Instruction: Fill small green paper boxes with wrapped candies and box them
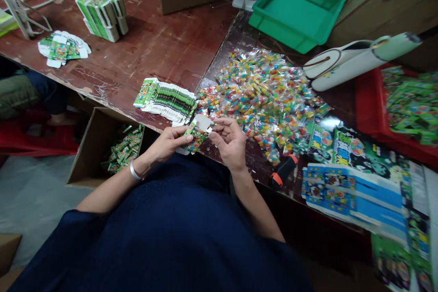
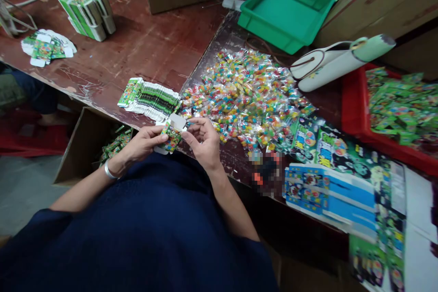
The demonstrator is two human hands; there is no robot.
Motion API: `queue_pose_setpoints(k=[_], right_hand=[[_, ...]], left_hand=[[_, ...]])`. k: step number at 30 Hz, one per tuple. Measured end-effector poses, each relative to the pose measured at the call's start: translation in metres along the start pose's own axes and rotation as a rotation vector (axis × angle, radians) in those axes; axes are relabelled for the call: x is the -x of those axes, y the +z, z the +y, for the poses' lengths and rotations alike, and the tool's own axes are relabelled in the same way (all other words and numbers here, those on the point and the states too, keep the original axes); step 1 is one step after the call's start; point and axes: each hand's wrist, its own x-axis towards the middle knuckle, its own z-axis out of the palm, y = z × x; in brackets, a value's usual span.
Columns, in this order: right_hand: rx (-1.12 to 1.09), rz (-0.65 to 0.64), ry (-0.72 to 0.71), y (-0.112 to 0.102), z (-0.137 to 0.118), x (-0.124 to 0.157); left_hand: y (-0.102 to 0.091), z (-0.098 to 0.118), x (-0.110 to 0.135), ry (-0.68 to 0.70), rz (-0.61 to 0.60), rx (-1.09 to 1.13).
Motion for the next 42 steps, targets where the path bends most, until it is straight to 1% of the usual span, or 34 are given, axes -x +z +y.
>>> queue_pose_setpoints(k=[4, 6, 8, 10, 12, 15, 18, 21, 23, 27, 28, 30, 33, 37, 39, 42], right_hand=[[0.078, 0.059, 0.008, 0.014, 0.014, 0.01], [0.092, 0.135, -0.014, 0.02, 0.019, 0.013], [0.058, 0.21, -0.051, 0.024, 0.023, 0.014], [0.036, 0.264, -0.099, 0.026, 0.026, 0.013], [0.056, 0.287, -0.156, 0.026, 0.028, 0.012], [0.109, 0.255, -0.216, 0.024, 0.032, 0.011], [0.161, 0.203, -0.251, 0.021, 0.034, 0.011], [0.209, 0.174, -0.275, 0.019, 0.033, 0.009], [0.184, 0.158, -0.231, 0.019, 0.031, 0.009], [-0.016, 0.185, -0.08, 0.024, 0.025, 0.008], [-0.051, 0.18, -0.06, 0.024, 0.023, 0.007], [-0.086, 0.128, -0.056, 0.024, 0.019, 0.005], [-0.106, 0.032, -0.038, 0.018, 0.012, 0.001], [-0.068, -0.031, 0.122, 0.008, 0.007, -0.005], [-0.047, -0.042, 0.161, 0.003, 0.007, -0.008], [-0.058, -0.05, 0.173, -0.001, 0.008, -0.012]], left_hand=[[0.011, -0.013, -0.005, 0.095, 0.214, 0.041], [0.015, -0.017, -0.005, 0.186, 0.303, -0.019], [0.017, -0.02, -0.004, 0.286, 0.347, -0.116], [0.017, -0.022, -0.001, 0.345, 0.314, -0.199], [0.016, -0.023, 0.0, 0.354, 0.241, -0.247], [0.013, -0.025, -0.002, 0.312, 0.154, -0.242], [0.009, -0.024, -0.004, 0.245, 0.092, -0.212], [0.008, -0.021, -0.005, 0.181, 0.038, -0.241], [0.009, -0.019, -0.004, 0.172, 0.046, -0.226], [0.013, -0.017, -0.003, 0.144, 0.111, -0.087], [0.015, -0.016, -0.002, 0.122, 0.112, -0.049], [0.016, -0.014, -0.001, 0.087, 0.102, -0.014], [0.015, -0.01, 0.002, 0.112, 0.105, -0.123], [0.009, -0.005, 0.006, 0.189, 0.113, -0.365], [0.006, -0.004, 0.007, 0.192, 0.074, -0.399], [0.006, -0.002, 0.007, 0.165, 0.013, -0.355]])
